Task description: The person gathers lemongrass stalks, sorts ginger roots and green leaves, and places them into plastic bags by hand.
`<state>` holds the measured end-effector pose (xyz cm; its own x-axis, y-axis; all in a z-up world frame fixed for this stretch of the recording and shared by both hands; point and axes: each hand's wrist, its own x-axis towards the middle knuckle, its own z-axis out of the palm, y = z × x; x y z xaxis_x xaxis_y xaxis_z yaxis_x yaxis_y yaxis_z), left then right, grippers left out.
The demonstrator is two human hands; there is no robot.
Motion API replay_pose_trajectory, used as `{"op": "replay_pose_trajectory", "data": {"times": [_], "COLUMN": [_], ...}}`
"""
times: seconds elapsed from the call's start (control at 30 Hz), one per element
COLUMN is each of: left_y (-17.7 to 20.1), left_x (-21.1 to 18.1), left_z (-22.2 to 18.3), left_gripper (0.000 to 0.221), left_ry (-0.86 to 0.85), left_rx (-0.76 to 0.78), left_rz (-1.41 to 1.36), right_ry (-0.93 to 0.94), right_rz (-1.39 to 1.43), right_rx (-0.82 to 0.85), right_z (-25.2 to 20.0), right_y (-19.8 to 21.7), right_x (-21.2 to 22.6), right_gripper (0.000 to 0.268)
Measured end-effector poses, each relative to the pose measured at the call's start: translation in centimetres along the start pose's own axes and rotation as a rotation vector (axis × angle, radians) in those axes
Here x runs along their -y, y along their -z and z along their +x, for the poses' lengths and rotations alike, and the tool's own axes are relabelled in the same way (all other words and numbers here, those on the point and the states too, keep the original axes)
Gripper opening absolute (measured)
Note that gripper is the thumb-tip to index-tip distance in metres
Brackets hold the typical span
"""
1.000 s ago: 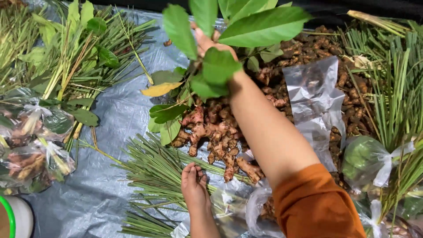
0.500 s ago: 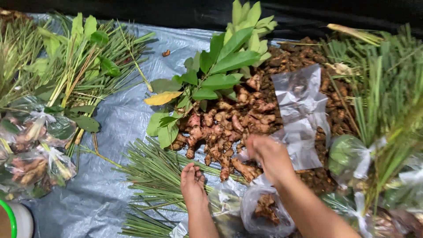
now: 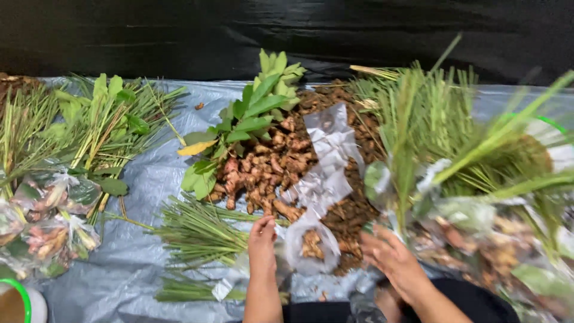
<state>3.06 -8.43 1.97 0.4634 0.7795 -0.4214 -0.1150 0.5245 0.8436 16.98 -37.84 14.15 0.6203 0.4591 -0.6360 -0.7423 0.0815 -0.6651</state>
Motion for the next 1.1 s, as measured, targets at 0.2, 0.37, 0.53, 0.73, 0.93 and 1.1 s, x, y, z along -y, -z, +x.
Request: {"op": "replay_pose_trajectory", "data": {"times": [0.2, 0.37, 0.53, 0.73, 0.93, 1.1], "left_y": [0.4, 3.7, 5.9, 6.3, 6.0, 5.0], "left_x": [3.9, 5.2, 3.4, 2.8, 5.5, 6.7], "left_z": [-9.8, -16.9, -21.9, -23.7, -24.0, -24.8], "left_gripper": [0.027, 0.017, 0.013, 0.037, 0.015, 0.007], "left_ry": [0.086, 0.29, 0.388, 0.242, 0.377, 0.531], "left_rx": [0.237, 0.342, 0.349, 0.437, 0.444, 0.436], "left_rz": [0.223, 0.337, 0.475, 0.543, 0.337, 0.308], "right_ry": [0.128, 0.162, 0.168, 0.166, 0.181, 0.191], "right_rz": [0.262, 0.305, 0.277, 0.242, 0.003, -0.15], "right_rx": [0.514, 0.701, 0.704, 0.731, 0.269, 0.083], "right_z": [-3.7, -7.5, -10.1, -11.9, -10.9, -10.2], "right_y": [0.8, 0.6, 1.2, 1.9, 4.6, 6.4], "right_x": [1.1, 1.9, 2.1, 1.2, -2.1, -3.6], "right_gripper": [0.067, 0.068, 0.071, 0.071, 0.034, 0.024]}}
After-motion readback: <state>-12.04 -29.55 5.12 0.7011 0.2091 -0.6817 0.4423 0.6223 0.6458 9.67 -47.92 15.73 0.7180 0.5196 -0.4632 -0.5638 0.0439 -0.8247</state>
